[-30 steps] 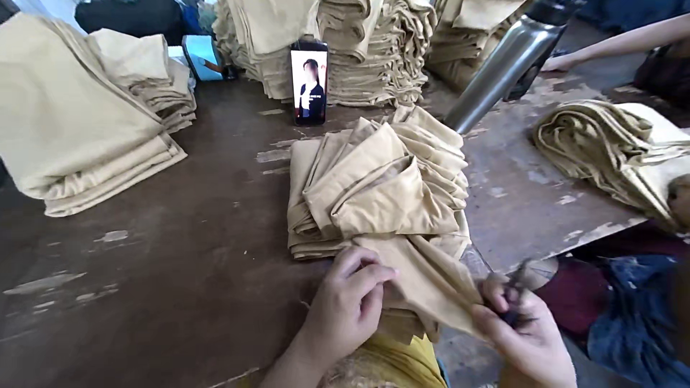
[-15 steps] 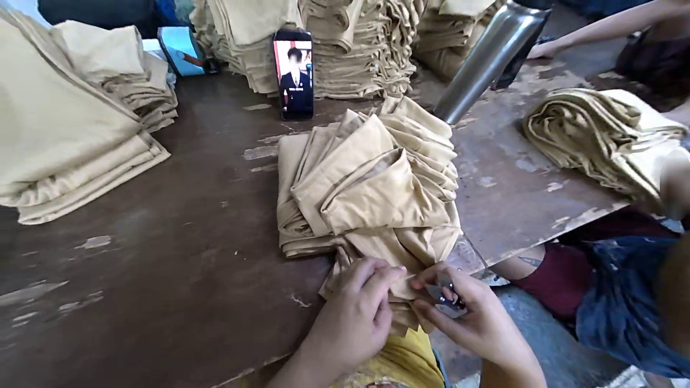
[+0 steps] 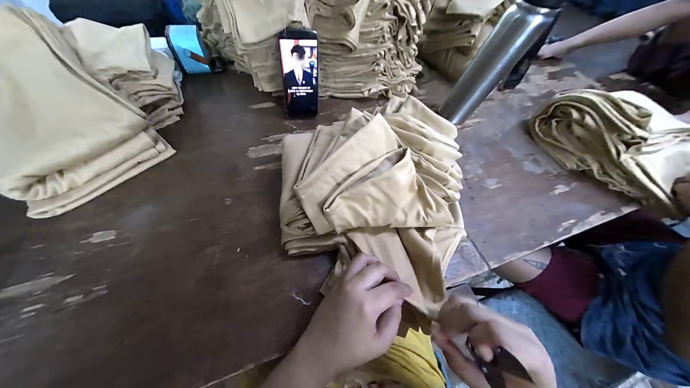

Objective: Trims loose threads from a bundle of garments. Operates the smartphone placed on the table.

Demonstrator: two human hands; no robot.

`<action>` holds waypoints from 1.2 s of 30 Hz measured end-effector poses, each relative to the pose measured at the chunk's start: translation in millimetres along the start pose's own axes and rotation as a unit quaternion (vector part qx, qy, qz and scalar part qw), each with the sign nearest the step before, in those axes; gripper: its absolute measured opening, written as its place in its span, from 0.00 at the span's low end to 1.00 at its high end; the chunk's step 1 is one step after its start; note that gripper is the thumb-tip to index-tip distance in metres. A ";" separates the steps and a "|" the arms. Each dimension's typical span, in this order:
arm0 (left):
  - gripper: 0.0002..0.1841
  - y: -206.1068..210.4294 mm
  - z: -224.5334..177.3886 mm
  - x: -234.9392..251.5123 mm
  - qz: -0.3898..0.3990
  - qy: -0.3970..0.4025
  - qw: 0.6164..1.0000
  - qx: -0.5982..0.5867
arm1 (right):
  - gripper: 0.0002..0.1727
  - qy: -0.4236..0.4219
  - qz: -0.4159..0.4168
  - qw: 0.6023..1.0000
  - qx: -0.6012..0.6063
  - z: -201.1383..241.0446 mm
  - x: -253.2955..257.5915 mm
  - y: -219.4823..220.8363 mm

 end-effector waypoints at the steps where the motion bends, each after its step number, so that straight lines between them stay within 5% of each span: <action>1: 0.11 -2.2 1.1 0.6 -0.007 -0.001 1.000 0.001 | 0.14 -0.001 0.023 0.999 0.028 5.5 -0.3 0.7; 6: 0.12 -10.6 5.4 4.0 -0.023 -0.013 1.000 -0.006 | 0.09 -0.031 0.227 0.964 0.136 15.9 -3.1 10.2; 12: 0.13 -13.5 3.2 4.4 -0.050 -0.021 0.999 0.001 | 0.22 0.027 -0.011 0.998 -0.051 -0.2 14.0 1.7; 21: 0.10 -1.4 4.1 7.0 -0.091 -0.018 0.994 0.061 | 0.12 0.039 -0.042 0.998 -0.040 -11.8 23.5 19.6; 29: 0.12 -15.0 4.9 3.4 0.033 0.006 0.999 0.020 | 0.15 -0.047 -0.133 0.986 -0.090 -1.8 17.1 18.0; 32: 0.14 -20.1 11.0 1.5 0.050 -0.018 0.999 0.006 | 0.16 -0.077 -0.094 0.990 -0.077 9.9 9.6 17.5; 36: 0.15 -22.3 14.7 3.2 0.011 -0.032 0.999 -0.024 | 0.11 -0.064 0.081 0.993 0.055 18.4 2.4 20.5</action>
Point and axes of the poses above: each hand's wrist, its own x-axis towards the middle knuckle, its own y-axis out of the palm, z = x × y, the point moved 2 cm from there along x, towards the middle knuckle, and after that the axes turned 5 degrees about y, right-handed, at the moved point
